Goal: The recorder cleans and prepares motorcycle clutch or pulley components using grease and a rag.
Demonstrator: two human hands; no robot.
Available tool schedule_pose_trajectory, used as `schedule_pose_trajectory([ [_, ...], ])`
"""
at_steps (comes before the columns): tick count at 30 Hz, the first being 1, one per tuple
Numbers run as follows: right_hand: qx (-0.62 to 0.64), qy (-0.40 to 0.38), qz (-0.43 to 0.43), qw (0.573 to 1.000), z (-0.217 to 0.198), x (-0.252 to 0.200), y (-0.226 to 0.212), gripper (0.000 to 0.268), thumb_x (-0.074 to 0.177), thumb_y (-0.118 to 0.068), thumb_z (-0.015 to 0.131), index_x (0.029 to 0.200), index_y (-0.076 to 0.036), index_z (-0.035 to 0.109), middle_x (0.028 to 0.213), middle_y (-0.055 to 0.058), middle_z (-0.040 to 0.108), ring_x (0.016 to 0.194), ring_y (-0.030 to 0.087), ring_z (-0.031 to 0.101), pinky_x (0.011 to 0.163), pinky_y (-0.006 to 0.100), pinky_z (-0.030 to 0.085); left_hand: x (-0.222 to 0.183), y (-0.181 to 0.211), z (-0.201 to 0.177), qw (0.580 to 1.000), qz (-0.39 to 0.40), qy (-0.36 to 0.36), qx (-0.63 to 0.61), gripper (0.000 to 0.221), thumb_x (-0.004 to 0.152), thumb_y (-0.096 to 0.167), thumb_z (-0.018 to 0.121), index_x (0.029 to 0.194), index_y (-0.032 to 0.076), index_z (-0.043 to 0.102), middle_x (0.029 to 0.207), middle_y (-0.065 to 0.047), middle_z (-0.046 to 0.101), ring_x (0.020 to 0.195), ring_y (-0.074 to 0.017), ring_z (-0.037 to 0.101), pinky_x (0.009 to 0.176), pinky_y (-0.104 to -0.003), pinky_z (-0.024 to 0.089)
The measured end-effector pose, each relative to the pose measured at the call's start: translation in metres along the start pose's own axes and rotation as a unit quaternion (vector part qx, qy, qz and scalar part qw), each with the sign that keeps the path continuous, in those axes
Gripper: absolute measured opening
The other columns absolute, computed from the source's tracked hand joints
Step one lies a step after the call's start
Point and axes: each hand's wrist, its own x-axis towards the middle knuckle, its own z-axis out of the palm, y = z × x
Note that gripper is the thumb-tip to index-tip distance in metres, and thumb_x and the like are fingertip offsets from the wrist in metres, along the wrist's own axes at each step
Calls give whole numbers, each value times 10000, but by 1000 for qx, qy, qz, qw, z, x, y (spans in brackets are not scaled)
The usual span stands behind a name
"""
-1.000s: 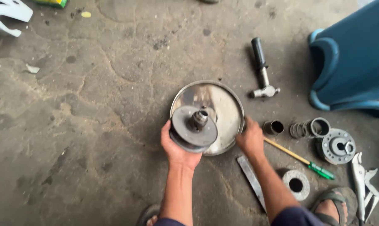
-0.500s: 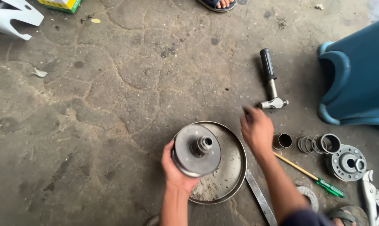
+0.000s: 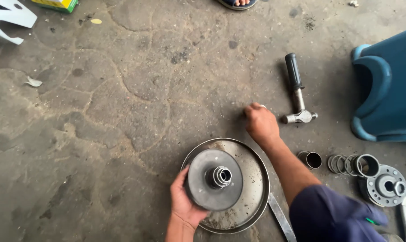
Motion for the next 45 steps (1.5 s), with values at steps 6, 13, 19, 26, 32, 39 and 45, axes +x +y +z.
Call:
schedule_pose_trajectory([
  [6,323,73,207,921,-24,-72,-18,224,825,-34,701,1026,-68,795,964,94,797,847,197,777,819,326,602,-14,-1,11,1000,13,1,4,618,831,515,626,1246,60,684,1221,-145,721,1124,-332,674,1001,-543,516],
  [13,496,-12,309,811,-22,-152,-47,263,780,34,729,1027,-15,807,871,130,771,744,203,650,661,345,531,-1,-18,-9,996,29,48,65,619,800,385,724,1313,49,641,1263,-149,712,1152,-327,681,1004,-536,544],
  [19,706,-31,355,613,-65,-190,-75,283,887,-130,658,1155,-140,748,1010,73,766,905,177,710,760,361,570,-18,-33,21,993,60,64,83,631,795,388,722,1323,54,633,1287,-145,694,1143,-309,665,971,-497,540],
  [26,406,247,219,852,-81,-211,-90,402,813,-118,717,1211,-64,741,1076,107,762,968,228,696,872,344,543,-41,-38,30,994,57,26,93,627,815,382,662,1332,32,606,1307,-186,676,1178,-357,654,966,-555,554],
  [32,451,197,179,852,-114,-190,-128,432,771,-120,753,1193,-84,666,996,60,788,928,188,718,862,326,553,-39,-20,11,991,60,8,122,613,816,402,630,1303,31,624,1254,-167,706,1106,-339,692,899,-530,585],
  [39,546,99,291,779,-69,-186,-124,556,792,-29,783,1305,-27,569,874,61,770,819,124,651,780,276,509,-35,-24,5,990,29,1,137,546,812,419,637,1206,43,685,1116,-123,765,986,-270,743,841,-426,613],
  [45,616,63,309,721,-56,-187,-113,590,771,46,774,1313,-1,545,876,82,751,825,133,681,777,277,532,-24,-17,-11,972,31,27,231,543,777,473,690,1160,90,721,1036,-62,776,891,-184,733,645,-305,545],
])
